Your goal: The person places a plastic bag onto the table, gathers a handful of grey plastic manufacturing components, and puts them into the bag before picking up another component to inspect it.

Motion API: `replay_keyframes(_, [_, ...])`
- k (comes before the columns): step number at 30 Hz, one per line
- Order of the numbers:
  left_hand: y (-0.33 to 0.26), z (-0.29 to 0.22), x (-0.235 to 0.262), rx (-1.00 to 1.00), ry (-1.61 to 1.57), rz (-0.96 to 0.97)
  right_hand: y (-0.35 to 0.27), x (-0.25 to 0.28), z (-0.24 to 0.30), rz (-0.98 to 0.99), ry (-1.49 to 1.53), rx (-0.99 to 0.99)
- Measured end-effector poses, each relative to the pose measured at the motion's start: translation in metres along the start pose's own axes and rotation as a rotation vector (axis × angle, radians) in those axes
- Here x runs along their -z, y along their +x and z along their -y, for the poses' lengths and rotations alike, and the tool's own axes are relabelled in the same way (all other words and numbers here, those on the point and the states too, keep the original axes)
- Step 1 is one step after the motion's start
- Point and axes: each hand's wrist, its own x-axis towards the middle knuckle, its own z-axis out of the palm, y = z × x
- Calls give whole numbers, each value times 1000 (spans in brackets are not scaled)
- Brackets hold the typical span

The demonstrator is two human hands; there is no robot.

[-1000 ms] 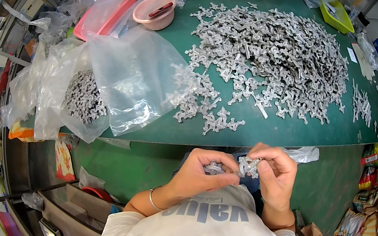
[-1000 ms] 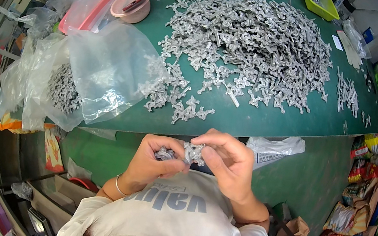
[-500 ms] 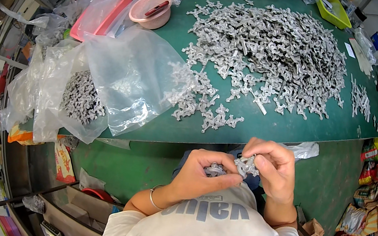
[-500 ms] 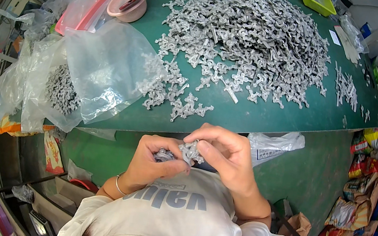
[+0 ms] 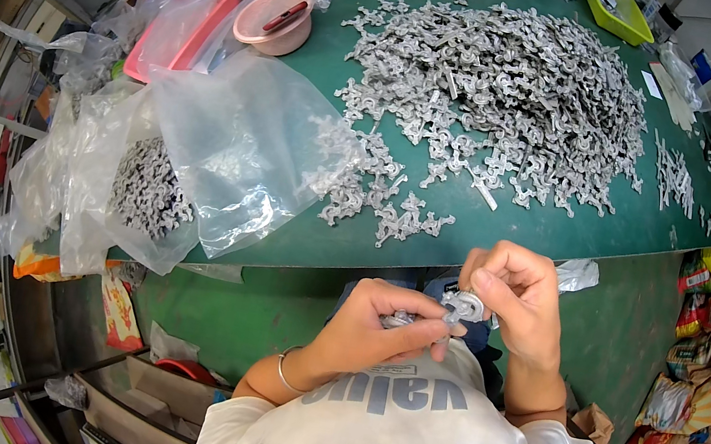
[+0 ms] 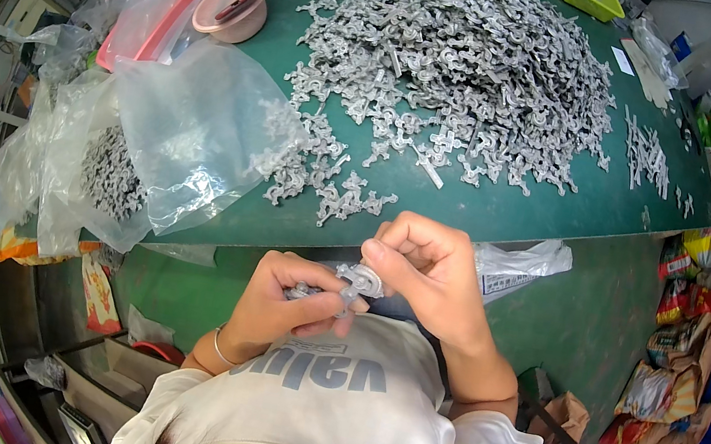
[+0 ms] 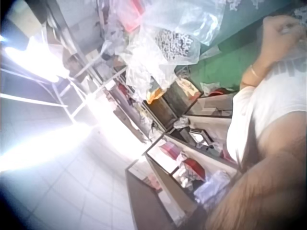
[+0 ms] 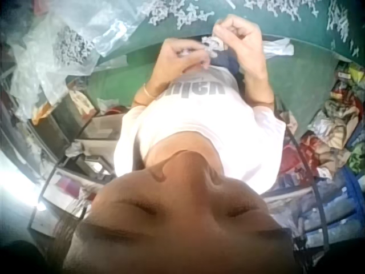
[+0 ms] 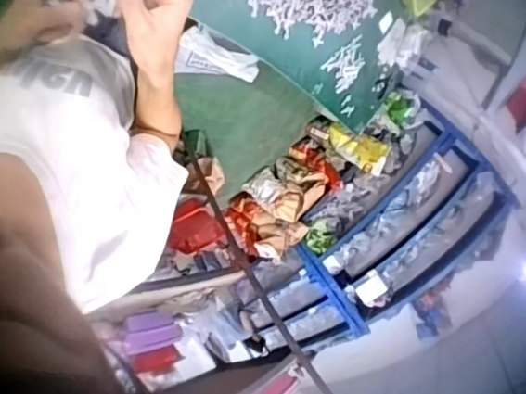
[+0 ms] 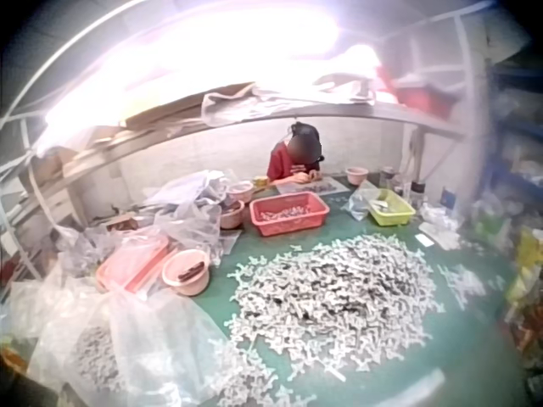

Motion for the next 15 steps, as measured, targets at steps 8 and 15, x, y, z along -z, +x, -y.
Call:
replay_keyframes(8, [-1, 3, 1, 61, -186, 27, 3, -1, -3, 11, 124, -121])
replay_keyframes(15, [-1, 4, 1, 56, -205, 34, 3, -4, -6, 21, 209, -104])
